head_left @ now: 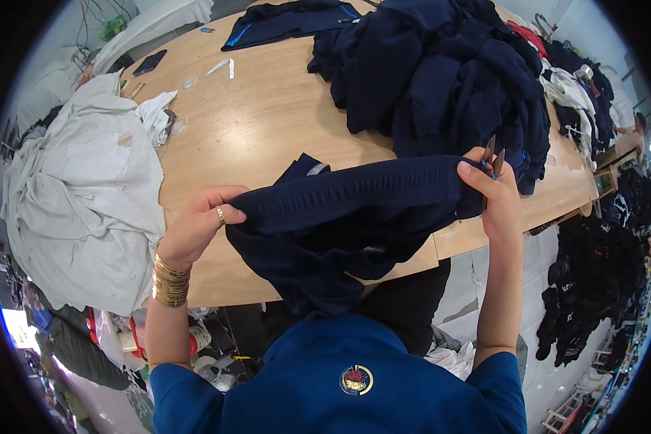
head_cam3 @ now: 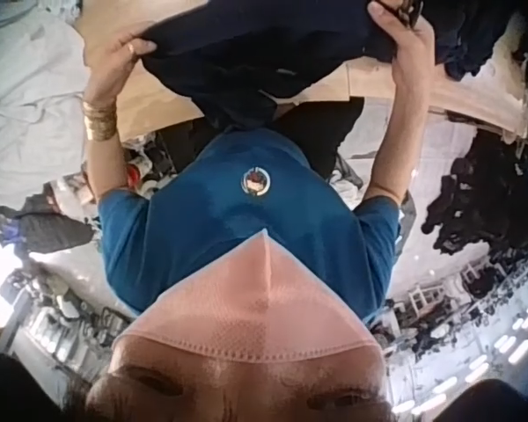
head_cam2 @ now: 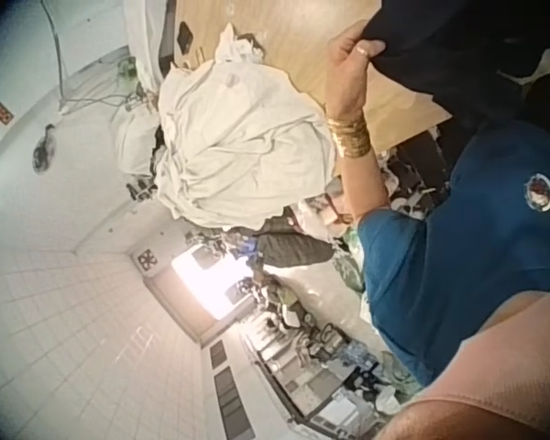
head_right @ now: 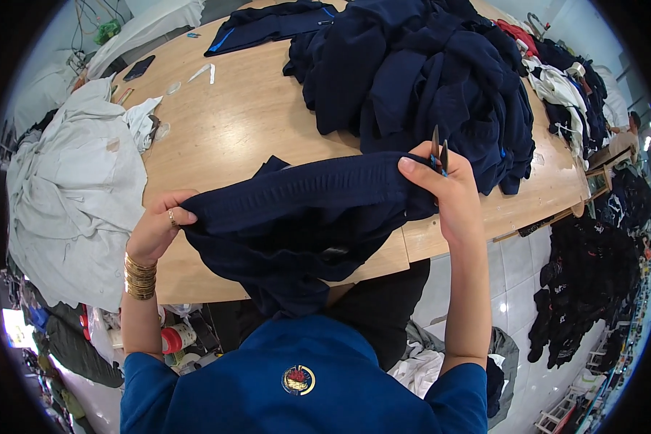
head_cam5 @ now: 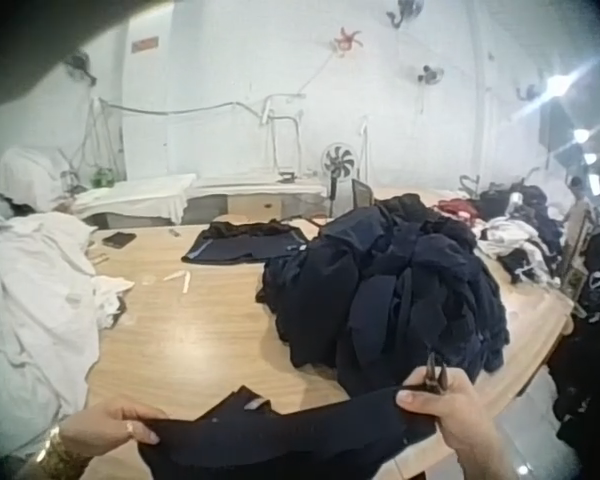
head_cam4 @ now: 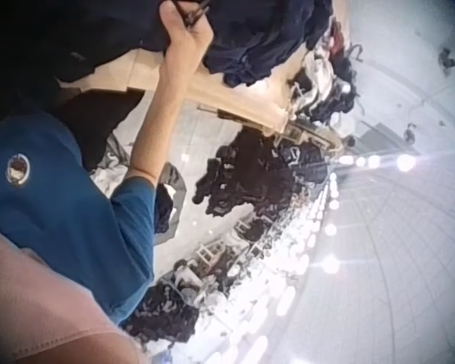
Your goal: Trimming loose threads from navy blue garments using industrial thread nippers.
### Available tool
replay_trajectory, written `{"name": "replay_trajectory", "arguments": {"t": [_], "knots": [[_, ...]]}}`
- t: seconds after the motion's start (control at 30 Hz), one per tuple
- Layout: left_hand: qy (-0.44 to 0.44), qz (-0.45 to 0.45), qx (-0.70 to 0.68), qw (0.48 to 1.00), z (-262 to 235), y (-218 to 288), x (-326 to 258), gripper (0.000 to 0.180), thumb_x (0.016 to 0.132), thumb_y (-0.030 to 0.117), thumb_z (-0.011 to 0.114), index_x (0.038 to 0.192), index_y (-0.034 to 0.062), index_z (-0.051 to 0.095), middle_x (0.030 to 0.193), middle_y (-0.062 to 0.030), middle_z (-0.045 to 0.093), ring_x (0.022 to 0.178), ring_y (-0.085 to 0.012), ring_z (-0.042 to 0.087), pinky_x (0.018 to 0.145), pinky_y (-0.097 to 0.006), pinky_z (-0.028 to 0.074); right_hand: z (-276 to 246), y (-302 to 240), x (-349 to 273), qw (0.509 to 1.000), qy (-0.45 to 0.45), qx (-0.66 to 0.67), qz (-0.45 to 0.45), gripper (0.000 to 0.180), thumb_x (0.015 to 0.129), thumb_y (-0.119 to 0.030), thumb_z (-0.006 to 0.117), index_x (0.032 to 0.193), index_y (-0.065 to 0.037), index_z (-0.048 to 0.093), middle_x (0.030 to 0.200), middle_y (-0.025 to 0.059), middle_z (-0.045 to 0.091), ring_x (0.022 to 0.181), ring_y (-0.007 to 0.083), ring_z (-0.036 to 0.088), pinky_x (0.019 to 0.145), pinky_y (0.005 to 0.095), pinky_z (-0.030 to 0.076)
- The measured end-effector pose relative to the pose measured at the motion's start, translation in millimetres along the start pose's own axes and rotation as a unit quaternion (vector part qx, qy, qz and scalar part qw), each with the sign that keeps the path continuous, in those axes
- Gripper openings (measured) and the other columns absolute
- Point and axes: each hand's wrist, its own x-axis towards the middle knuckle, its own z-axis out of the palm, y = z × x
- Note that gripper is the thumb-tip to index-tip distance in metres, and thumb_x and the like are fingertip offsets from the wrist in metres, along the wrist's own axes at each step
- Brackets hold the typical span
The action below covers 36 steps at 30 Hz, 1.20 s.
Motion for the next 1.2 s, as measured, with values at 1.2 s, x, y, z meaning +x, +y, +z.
{"name": "replay_trajectory", "arguments": {"t": [1.2], "knots": [[-0.025,0.271,0.054,0.961,66,-30,50,0.025,0.094,0.014,0.039,0.109,0.0014,0.056,0.095,-0.0071,0.063,0.090,-0.0139,0.062,0.085,-0.029,0.044,63,16,-17,0.965,-0.248,-0.018,0.077,0.015,0.081,-0.015,0.069,0.083,0.000,0.065,0.070,-0.0024,0.057,0.066,0.0037,0.049,0.059,0.0187,0.037]]}}
